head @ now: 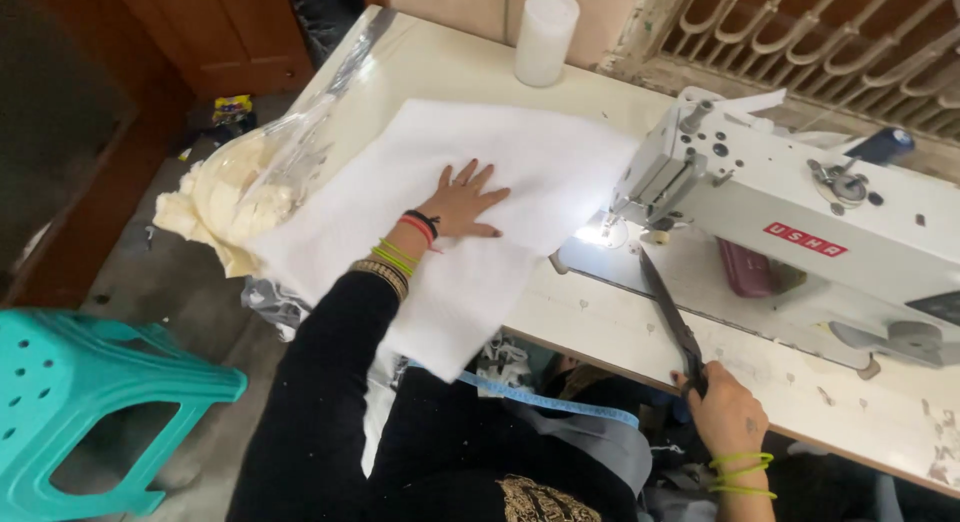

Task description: Measuring and cutting fabric to assemble a foam seat cushion in a manufacturing environment.

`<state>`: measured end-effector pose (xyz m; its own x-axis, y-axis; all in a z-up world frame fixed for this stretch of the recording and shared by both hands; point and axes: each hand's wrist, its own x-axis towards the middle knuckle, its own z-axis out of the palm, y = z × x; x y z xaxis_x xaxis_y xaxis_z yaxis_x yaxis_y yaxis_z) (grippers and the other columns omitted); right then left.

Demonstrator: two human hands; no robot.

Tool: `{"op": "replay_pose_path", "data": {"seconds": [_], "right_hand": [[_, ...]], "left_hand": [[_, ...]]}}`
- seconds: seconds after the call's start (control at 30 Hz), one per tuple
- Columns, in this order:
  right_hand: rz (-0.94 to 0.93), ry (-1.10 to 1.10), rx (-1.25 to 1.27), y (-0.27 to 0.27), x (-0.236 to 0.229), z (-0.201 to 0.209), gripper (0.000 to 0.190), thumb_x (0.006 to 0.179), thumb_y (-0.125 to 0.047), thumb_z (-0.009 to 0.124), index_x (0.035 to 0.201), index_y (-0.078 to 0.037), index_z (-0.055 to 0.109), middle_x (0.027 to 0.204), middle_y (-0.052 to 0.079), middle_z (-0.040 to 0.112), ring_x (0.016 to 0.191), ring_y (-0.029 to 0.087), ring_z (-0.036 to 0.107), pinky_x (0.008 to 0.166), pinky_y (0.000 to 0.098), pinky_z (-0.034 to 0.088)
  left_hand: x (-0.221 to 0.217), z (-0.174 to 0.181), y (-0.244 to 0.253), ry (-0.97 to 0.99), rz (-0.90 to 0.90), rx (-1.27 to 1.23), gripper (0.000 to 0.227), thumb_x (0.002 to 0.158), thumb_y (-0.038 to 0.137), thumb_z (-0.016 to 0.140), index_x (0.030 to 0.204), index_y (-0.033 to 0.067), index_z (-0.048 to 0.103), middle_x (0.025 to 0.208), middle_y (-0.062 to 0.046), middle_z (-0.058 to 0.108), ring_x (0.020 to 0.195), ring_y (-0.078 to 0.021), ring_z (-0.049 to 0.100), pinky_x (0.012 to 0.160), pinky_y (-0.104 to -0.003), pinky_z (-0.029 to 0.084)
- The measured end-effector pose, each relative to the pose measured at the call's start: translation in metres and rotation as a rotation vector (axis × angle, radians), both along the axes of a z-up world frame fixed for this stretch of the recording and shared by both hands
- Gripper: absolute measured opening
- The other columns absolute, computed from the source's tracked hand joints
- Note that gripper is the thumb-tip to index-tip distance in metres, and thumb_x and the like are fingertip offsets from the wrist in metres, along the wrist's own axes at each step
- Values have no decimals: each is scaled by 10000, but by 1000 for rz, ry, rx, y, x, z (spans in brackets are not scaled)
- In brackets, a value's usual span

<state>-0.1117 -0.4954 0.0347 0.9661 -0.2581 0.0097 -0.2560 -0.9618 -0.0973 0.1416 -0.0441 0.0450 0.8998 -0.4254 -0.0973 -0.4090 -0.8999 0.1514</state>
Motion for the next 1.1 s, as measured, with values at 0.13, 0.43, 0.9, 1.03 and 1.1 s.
{"op": "replay_pose_path", "data": {"seconds": [0.13,0.43,0.9,1.03,1.1], "right_hand": [[25,-23,2,1,-1,2,441,889,-517,698,991,-92,641,924,149,738,868,414,707,735,514,554],[49,-74,25,-2,-2,-3,446,874,-505,710,1007,-84,648,1003,139,733,893,414,699,749,513,548],[141,-62,-262,-46,24,-21,312,859,-318,712,1096,-116,717,1089,104,700,1038,336,676,864,446,566],[301,-91,-361,8,24,20,271,898,-240,693,1138,-114,696,1161,78,679,1113,294,648,910,416,555],[405,-154,-230,51,28,42,341,863,-248,712,1176,-116,677,1154,84,667,1092,308,642,897,428,545]], "left_hand": [[25,30,7,-4,-403,253,796,860,550,671,1563,338,363,1694,-110,168,1564,-367,117,1201,-645,148],[-87,52,17,119,130,44,990,818,644,685,1563,96,334,1624,-249,243,1467,-485,174,1120,-674,191],[-201,-21,96,-334,142,327,740,903,240,689,1590,150,430,1590,-164,442,1403,-358,456,1126,-537,409],[-218,23,87,-115,262,115,919,815,280,710,1635,104,335,1585,-229,433,1339,-422,505,1001,-519,493],[-224,28,65,-149,294,98,991,735,335,757,1602,106,334,1564,-248,421,1340,-440,482,989,-542,468]]}}
